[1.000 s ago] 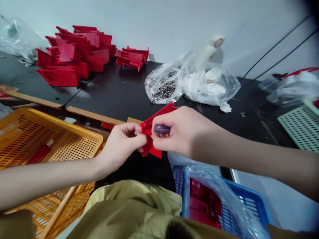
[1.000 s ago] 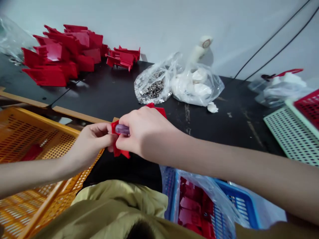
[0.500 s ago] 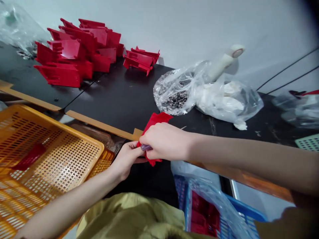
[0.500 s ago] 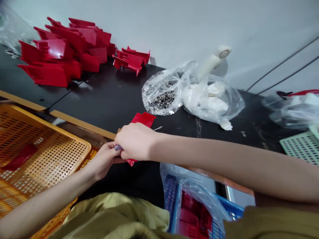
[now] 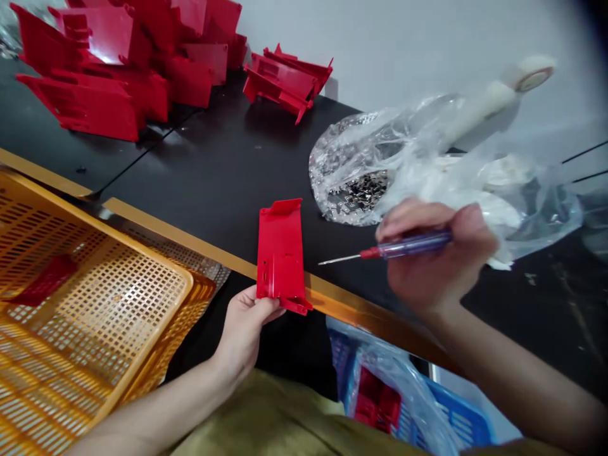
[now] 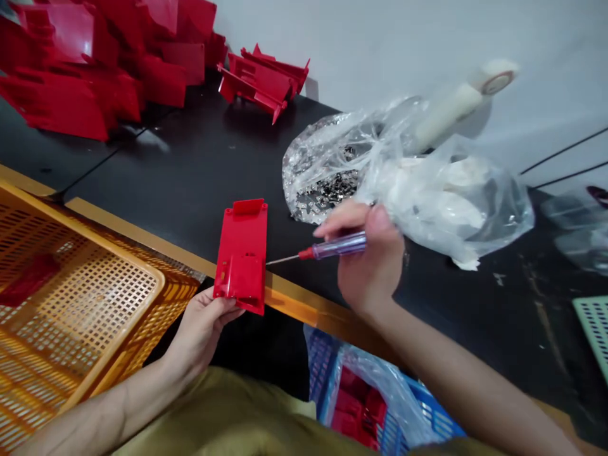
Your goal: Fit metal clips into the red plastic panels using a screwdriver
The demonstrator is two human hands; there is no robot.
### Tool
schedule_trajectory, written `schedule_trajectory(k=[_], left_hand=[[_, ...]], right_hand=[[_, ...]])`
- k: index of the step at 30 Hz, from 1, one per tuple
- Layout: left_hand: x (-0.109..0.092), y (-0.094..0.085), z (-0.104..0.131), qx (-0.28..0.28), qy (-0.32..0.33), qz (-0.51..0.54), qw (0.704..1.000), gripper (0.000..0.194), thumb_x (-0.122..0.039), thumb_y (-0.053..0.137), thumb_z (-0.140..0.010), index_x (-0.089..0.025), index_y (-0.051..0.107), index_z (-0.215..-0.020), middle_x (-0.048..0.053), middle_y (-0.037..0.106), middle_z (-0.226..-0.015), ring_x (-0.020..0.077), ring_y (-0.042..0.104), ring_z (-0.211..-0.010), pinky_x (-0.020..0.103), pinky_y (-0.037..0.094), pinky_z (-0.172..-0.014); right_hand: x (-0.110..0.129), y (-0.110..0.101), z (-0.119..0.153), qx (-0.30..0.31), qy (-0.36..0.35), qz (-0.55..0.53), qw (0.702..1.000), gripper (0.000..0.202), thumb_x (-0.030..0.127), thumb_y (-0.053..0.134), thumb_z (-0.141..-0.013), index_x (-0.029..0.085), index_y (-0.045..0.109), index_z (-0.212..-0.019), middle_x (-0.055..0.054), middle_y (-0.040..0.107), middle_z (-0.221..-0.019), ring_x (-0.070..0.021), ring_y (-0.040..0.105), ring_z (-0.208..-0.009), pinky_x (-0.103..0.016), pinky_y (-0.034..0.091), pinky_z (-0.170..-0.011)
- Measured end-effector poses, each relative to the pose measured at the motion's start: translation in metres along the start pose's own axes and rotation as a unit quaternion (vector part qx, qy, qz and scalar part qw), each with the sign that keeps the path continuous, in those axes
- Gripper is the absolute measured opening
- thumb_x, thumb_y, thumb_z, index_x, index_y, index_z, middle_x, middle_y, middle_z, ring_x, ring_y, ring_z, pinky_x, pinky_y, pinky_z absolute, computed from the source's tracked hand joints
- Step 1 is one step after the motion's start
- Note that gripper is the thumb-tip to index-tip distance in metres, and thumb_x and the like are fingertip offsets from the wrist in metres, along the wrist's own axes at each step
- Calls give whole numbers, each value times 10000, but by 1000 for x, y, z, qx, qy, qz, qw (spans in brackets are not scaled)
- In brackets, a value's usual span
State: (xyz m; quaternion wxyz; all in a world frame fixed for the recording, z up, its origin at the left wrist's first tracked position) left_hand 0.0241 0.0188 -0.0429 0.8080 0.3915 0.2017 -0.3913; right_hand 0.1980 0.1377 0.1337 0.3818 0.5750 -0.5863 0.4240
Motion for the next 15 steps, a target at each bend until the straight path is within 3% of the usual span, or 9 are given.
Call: schedule_trajectory(k=[3, 5, 7, 9, 12, 15], left_hand=[[1, -1, -2, -10, 12, 10, 1000, 114, -221, 774, -598, -187, 745, -704, -11, 745, -713, 112, 671, -679, 198, 547, -699], [0, -2, -2, -15, 20, 13, 1000, 110, -214, 771, -601, -185, 749, -705, -11, 740, -703, 110, 667, -667, 200, 553, -692], [-1, -3, -1, -19, 27, 11, 999, 118, -209, 766, -604, -179, 753, -717, -7, 735, -696, 114, 668, -665, 206, 559, -691], [-2, -4, -1, -24, 34, 7, 999, 119, -203, 757, -613, -169, 754, -727, 1, 734, -697, 118, 669, -664, 213, 564, -691], [-4, -4, -1, -27, 45, 10, 999, 95, -187, 745, -628, -166, 751, -721, 2, 732, -688, 116, 665, -646, 221, 570, -684], [-3, -3, -2, -21, 45, 15, 999, 83, -171, 735, -641, -169, 751, -723, -3, 732, -690, 111, 662, -639, 220, 570, -680]], right_hand=[[-50, 5, 26, 48, 124, -22, 991, 343, 549, 603, -845, 252, 663, -684, -12, 569, -594, -123, 493, -460, -280, 372, -422], [-75, 12, 42, 109, 199, 13, 974, 244, 481, 750, -741, 245, 693, -756, -10, 643, -630, -144, 586, -524, -278, 457, -476], [-87, 12, 49, 160, 227, 90, 956, 248, 442, 802, -689, 232, 702, -776, -17, 683, -654, -161, 630, -576, -285, 504, -538], [-83, 14, 47, 219, 174, 184, 942, 211, 409, 771, -736, 222, 697, -800, -27, 713, -722, -167, 653, -621, -287, 524, -585], [-60, 31, 50, 330, 15, 294, 897, 175, 302, 584, -903, 209, 670, -1025, -54, 724, -927, -181, 683, -808, -296, 535, -711], [-47, 42, 61, 390, -60, 313, 864, 248, 207, 453, -961, 183, 607, -1154, -64, 692, -933, -146, 665, -794, -253, 507, -679]])
Point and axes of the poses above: each hand's wrist, its own z-axis away from the middle knuckle, its own y-axis out of the palm, x = y × z, the point moved 10 cm from there along -z, towards the middle knuckle
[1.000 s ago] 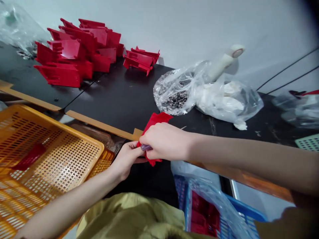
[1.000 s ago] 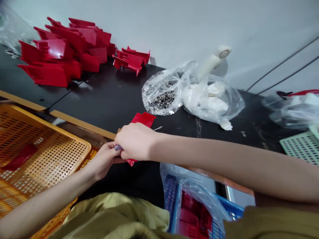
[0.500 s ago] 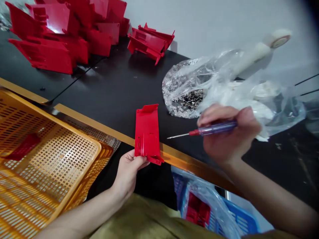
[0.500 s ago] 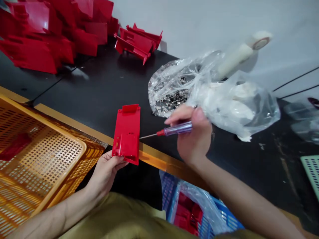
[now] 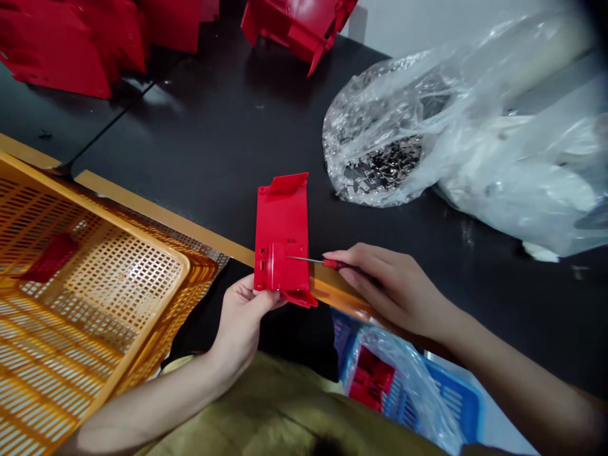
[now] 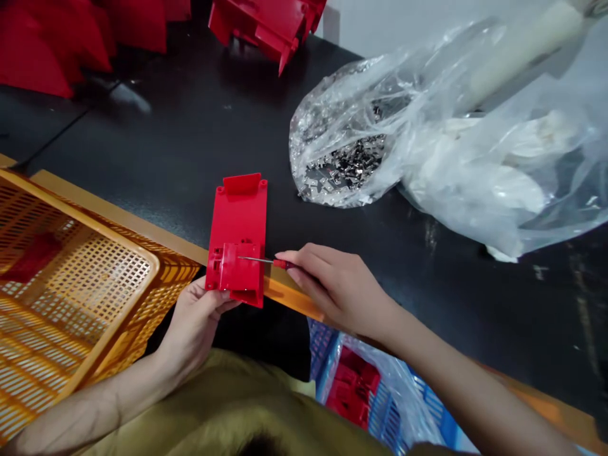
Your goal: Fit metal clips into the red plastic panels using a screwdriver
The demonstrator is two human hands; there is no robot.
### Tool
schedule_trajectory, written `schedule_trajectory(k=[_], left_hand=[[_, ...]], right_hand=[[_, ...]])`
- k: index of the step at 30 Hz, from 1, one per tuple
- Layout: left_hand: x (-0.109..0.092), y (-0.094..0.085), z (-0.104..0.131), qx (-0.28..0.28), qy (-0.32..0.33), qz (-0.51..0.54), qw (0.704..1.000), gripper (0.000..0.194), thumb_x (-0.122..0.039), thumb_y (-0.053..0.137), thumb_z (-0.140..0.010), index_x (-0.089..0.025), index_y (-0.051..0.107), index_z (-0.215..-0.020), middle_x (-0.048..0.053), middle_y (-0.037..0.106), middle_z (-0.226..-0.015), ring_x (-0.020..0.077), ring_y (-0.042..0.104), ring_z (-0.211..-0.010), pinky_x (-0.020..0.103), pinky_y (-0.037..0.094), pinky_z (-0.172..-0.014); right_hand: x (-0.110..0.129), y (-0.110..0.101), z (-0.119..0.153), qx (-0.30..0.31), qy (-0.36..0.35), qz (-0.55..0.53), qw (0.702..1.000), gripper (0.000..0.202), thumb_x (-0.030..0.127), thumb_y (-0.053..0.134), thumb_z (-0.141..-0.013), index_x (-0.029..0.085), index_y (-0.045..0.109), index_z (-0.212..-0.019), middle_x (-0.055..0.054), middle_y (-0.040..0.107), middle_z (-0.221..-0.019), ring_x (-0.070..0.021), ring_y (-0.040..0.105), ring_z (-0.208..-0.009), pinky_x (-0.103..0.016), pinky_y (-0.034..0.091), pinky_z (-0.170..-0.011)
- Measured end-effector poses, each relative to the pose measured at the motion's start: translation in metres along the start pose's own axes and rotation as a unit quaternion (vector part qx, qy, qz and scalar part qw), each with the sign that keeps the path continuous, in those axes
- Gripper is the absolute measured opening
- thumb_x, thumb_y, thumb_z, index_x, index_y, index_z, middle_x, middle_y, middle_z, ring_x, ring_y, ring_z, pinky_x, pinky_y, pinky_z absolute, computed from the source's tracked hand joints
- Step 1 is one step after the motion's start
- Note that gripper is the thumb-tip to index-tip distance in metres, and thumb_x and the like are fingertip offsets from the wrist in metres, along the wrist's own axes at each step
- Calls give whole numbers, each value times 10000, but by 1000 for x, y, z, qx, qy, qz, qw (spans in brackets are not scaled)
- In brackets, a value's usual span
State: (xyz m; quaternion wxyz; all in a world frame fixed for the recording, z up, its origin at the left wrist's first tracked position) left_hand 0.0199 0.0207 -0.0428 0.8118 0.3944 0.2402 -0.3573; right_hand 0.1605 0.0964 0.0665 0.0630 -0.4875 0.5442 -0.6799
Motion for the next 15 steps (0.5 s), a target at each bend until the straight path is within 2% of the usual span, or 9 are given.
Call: schedule_trajectory(k=[5, 10, 15], left_hand=[[1, 0, -2, 9, -3, 1, 1000, 103, -147, 723, -643, -163, 755, -739, -3, 722, -672, 101, 648, -619, 195, 554, -652], [1, 1, -3, 19, 14, 4, 1000, 100, -169, 737, -675, -169, 758, -773, -4, 719, -689, 106, 650, -645, 209, 555, -676], [1, 1, -2, 21, 17, 7, 1000, 111, -194, 748, -685, -166, 761, -792, 4, 726, -717, 113, 649, -654, 222, 556, -681]], right_hand=[[18, 1, 0, -9, -59, -56, 997, 148, 237, 585, -923, 185, 627, -1055, -21, 677, -776, -82, 607, -606, -189, 427, -529], [27, -1, -7, -36, -98, -62, 993, 107, 160, 646, -871, 165, 679, -973, -39, 691, -755, -71, 602, -583, -182, 421, -518], [30, -3, -11, -38, -119, -33, 992, 88, 155, 665, -850, 169, 698, -930, -28, 688, -733, -71, 603, -573, -188, 403, -495]])
Point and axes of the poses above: each hand's wrist, its own z-axis away from the middle knuckle, its own y-axis out of the palm, x = y × z, the point moved 10 cm from there along -z, towards the middle knuckle
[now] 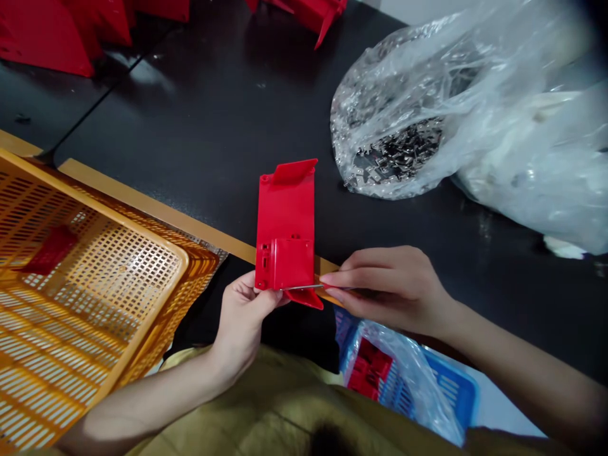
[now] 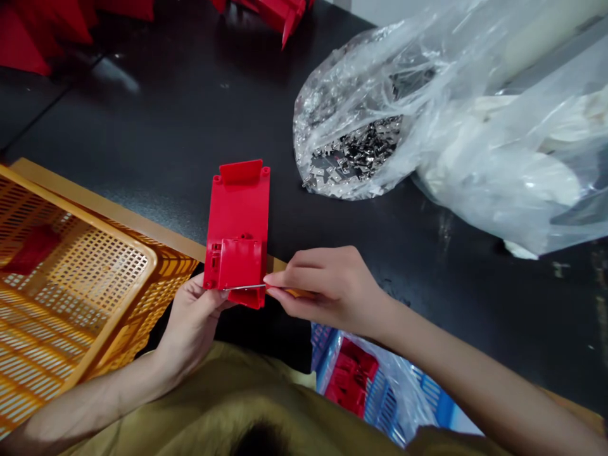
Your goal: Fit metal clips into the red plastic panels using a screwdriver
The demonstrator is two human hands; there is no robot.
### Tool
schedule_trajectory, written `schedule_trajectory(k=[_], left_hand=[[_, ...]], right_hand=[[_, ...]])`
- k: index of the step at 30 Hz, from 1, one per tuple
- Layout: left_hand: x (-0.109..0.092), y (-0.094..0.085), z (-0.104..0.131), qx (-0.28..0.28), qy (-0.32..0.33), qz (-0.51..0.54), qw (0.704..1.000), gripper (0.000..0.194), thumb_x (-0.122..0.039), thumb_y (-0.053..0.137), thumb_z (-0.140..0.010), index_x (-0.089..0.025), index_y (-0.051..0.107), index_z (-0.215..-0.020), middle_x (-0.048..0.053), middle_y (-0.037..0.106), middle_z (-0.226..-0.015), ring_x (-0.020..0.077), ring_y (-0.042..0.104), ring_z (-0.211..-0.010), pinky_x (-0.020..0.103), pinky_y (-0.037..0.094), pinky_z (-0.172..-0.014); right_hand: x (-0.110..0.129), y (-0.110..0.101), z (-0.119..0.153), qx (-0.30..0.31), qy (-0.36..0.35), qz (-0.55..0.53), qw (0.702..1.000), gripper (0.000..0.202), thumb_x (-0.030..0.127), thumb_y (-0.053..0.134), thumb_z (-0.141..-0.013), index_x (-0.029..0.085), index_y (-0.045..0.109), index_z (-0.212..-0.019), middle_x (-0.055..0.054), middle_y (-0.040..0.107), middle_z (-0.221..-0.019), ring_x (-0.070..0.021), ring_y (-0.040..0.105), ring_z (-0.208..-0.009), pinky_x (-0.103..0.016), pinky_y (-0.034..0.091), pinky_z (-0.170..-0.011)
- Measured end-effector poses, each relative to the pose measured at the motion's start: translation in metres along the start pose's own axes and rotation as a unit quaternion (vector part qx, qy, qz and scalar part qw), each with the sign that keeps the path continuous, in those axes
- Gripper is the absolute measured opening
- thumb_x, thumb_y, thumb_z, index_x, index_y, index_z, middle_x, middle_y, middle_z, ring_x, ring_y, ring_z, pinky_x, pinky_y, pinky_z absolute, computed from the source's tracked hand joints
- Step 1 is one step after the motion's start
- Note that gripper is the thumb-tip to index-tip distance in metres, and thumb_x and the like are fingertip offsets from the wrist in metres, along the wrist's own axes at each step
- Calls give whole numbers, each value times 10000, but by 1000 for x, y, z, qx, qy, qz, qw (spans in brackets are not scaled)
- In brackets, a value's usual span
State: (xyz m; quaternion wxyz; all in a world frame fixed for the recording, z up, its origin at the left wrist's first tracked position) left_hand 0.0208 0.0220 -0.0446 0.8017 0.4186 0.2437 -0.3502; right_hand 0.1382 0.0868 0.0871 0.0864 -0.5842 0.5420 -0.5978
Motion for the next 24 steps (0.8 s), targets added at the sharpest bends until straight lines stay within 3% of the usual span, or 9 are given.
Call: schedule_trajectory(k=[11, 19, 24], left_hand=[[-1, 0, 1, -11, -11, -2, 1000, 114, -161, 732, -664, -163, 756, -776, 6, 726, -706, 110, 639, -645, 216, 547, -680], [1, -3, 2, -23, -11, -3, 1000, 88, -180, 751, -656, -152, 740, -738, 2, 698, -672, 102, 603, -600, 227, 542, -666], [1, -4, 3, -19, 5, -10, 1000, 124, -249, 784, -677, -153, 723, -726, -18, 639, -628, 87, 550, -572, 221, 524, -655]], right_hand=[[-4, 5, -3, 59, -9, -23, 998, 156, 182, 615, -901, 201, 682, -1041, -17, 688, -751, -80, 593, -581, -212, 377, -510], [12, 8, 0, 31, -51, 126, 990, 85, 247, 651, -882, 174, 660, -924, 9, 681, -670, -96, 574, -521, -260, 368, -505], [12, 11, 8, 2, -17, 150, 988, 78, 221, 595, -910, 168, 643, -940, -5, 679, -677, -110, 591, -532, -266, 365, -492]])
Point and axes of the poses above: each hand's wrist, its own z-axis away from the middle knuckle, its own y-axis out of the palm, x = y × z, the point moved 10 cm from there along -z, towards the middle knuckle
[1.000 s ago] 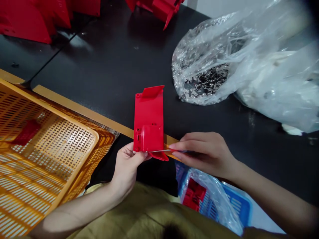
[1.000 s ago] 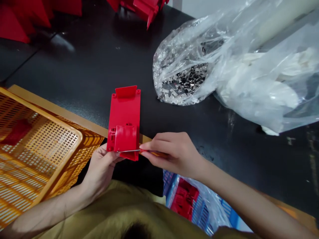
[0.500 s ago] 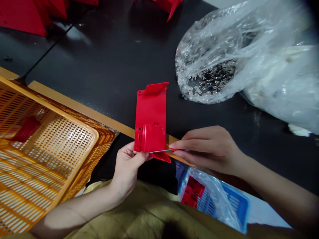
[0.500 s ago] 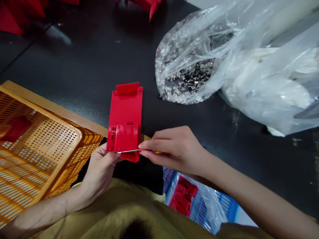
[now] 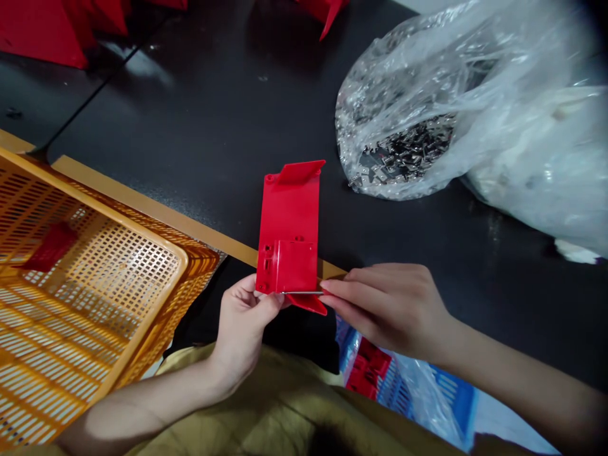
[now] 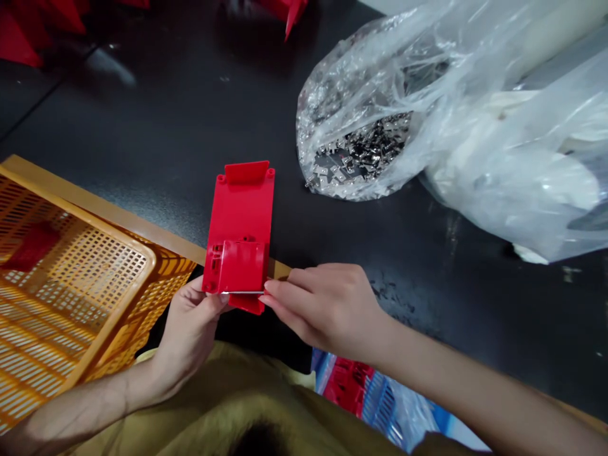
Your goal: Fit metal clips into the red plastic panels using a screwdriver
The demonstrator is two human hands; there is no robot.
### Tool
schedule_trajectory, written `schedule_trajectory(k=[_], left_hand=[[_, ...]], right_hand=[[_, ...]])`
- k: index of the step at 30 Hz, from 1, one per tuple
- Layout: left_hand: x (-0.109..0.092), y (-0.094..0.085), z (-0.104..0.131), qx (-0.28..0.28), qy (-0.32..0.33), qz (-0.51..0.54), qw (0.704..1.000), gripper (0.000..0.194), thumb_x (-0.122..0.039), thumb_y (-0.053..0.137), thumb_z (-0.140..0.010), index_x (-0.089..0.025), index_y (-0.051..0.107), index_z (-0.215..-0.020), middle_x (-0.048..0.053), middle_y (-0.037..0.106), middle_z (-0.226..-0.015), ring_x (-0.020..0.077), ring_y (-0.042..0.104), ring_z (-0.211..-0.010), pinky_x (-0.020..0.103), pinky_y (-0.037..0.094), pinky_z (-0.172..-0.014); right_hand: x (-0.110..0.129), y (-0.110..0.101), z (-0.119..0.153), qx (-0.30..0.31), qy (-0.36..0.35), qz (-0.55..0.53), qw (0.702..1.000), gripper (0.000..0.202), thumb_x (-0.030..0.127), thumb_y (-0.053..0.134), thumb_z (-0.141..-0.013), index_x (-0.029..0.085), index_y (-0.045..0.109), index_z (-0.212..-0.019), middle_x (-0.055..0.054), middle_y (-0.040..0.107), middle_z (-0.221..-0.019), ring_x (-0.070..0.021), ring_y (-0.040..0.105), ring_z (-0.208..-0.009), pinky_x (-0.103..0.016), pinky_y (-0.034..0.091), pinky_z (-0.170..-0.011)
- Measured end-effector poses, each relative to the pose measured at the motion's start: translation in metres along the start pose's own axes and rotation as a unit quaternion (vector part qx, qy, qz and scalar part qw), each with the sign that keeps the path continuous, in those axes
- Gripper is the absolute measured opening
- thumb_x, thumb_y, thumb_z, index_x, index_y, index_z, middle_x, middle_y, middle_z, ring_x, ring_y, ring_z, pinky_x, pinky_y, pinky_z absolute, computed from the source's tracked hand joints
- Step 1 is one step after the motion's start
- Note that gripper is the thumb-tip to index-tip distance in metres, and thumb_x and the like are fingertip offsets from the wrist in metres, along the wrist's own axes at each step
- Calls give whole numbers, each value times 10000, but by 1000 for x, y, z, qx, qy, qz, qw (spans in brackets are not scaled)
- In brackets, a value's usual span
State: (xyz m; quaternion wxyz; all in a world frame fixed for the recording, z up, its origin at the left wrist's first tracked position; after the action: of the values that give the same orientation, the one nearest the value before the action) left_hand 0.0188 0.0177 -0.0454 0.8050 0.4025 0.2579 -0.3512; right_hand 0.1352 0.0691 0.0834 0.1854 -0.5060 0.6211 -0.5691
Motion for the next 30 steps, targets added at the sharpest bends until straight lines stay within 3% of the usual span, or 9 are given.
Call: schedule_trajectory(k=[4, 8, 19, 24, 30], left_hand=[[-1, 2, 2, 15, 1, -3, 1000, 173, -289, 800, -685, -172, 729, -791, -10, 649, -653, 108, 567, -607, 237, 509, -678], [-1, 3, 3, 30, 11, -10, 999, 213, -334, 813, -688, -176, 705, -782, -21, 597, -613, 92, 501, -552, 209, 441, -598], [7, -12, 3, -24, 21, -23, 999, 227, -362, 783, -743, -169, 664, -735, -47, 539, -582, 62, 407, -512, 170, 350, -520], [-1, -8, 5, -56, 25, -49, 997, 231, -372, 777, -745, -158, 691, -753, -22, 641, -650, 73, 502, -542, 175, 428, -563], [-7, -3, 6, -85, -15, -54, 995, 303, -395, 804, -690, -137, 722, -825, 23, 707, -689, 134, 626, -626, 244, 534, -654]], right_hand=[[-6, 6, 1, 10, 40, -53, 998, 91, 224, 572, -920, 168, 643, -930, -5, 662, -643, -106, 583, -505, -260, 381, -487], [-9, 8, -2, 19, 60, -73, 995, 92, 220, 558, -924, 184, 636, -892, 2, 673, -656, -100, 598, -514, -245, 386, -480], [-16, 23, 0, 74, 146, -153, 975, 120, 212, 522, -936, 194, 594, -842, 43, 657, -643, -66, 552, -473, -204, 324, -444], [-24, 34, 3, 128, 234, -242, 933, 153, 248, 499, -940, 202, 570, -812, 46, 631, -623, -74, 540, -483, -199, 333, -458], [-31, 47, 3, 203, 300, -336, 869, 203, 297, 486, -936, 210, 559, -768, 47, 570, -561, -80, 484, -450, -205, 285, -410]])
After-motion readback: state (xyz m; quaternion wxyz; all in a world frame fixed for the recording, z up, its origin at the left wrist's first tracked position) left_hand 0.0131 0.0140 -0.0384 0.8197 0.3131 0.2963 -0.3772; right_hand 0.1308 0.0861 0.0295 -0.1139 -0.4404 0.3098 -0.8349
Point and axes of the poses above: each hand's wrist, its own z-axis away from the middle knuckle, its own y-axis out of the palm, x = y × z, the point moved 10 cm from there along -z, towards the middle knuckle
